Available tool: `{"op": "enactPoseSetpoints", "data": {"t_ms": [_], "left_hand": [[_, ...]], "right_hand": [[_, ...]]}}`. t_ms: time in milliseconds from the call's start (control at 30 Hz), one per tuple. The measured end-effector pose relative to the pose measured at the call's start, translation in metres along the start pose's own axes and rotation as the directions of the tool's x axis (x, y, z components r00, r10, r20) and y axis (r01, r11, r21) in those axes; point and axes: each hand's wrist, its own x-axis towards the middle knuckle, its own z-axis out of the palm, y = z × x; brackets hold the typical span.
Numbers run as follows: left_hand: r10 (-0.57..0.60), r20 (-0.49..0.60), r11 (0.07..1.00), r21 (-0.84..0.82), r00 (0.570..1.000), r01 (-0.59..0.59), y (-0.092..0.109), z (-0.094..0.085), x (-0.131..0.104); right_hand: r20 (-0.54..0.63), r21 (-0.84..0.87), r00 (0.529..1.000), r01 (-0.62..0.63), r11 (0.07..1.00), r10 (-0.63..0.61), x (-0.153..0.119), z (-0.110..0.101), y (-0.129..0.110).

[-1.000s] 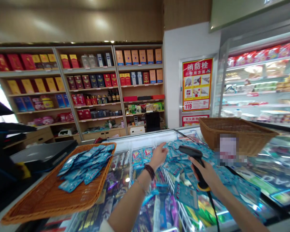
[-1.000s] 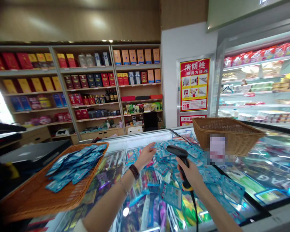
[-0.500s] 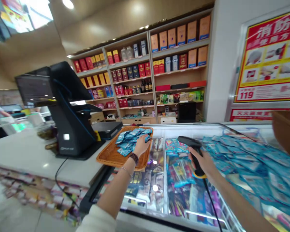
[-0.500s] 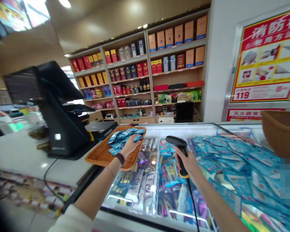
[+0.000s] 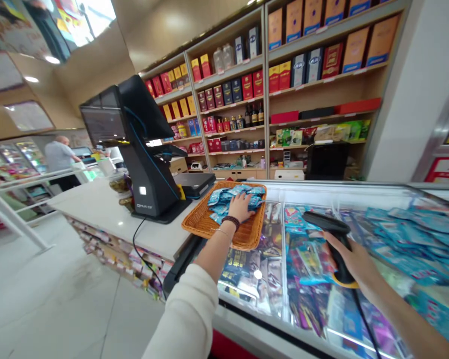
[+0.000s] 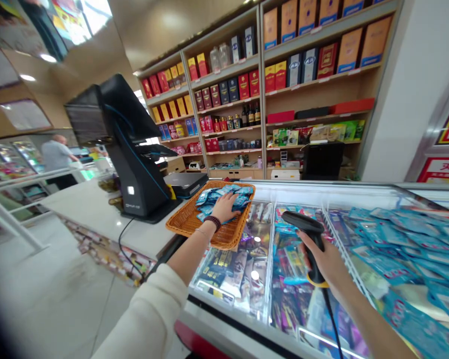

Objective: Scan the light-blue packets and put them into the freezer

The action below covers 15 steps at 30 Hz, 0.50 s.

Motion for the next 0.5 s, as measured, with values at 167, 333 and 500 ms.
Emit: {"op": "enactPoseSetpoints", "data": {"t_ms": [167, 333, 500], "left_hand": [[-0.033, 0.046, 0.991, -0.128, 0.998, 0.039, 0.022, 0.019, 0.022], [-0.002, 0.080, 0.990, -0.142, 0.997, 0.013, -0.002, 0.000, 0.010], [0.162, 0.232, 0.979, -0.163, 0.959, -0.126, -0.052, -0.035, -0.032]], "right_hand": [[0.049, -0.069, 0.998, -0.023, 0.997, 0.026, 0.001, -0.004, 0.002], [0.066, -0.104, 0.998, -0.007, 0.995, 0.014, 0.000, -0.003, 0.000], [0.055, -0.090, 0.998, 0.029, 0.995, -0.024, -0.002, 0.001, 0.000]]}}
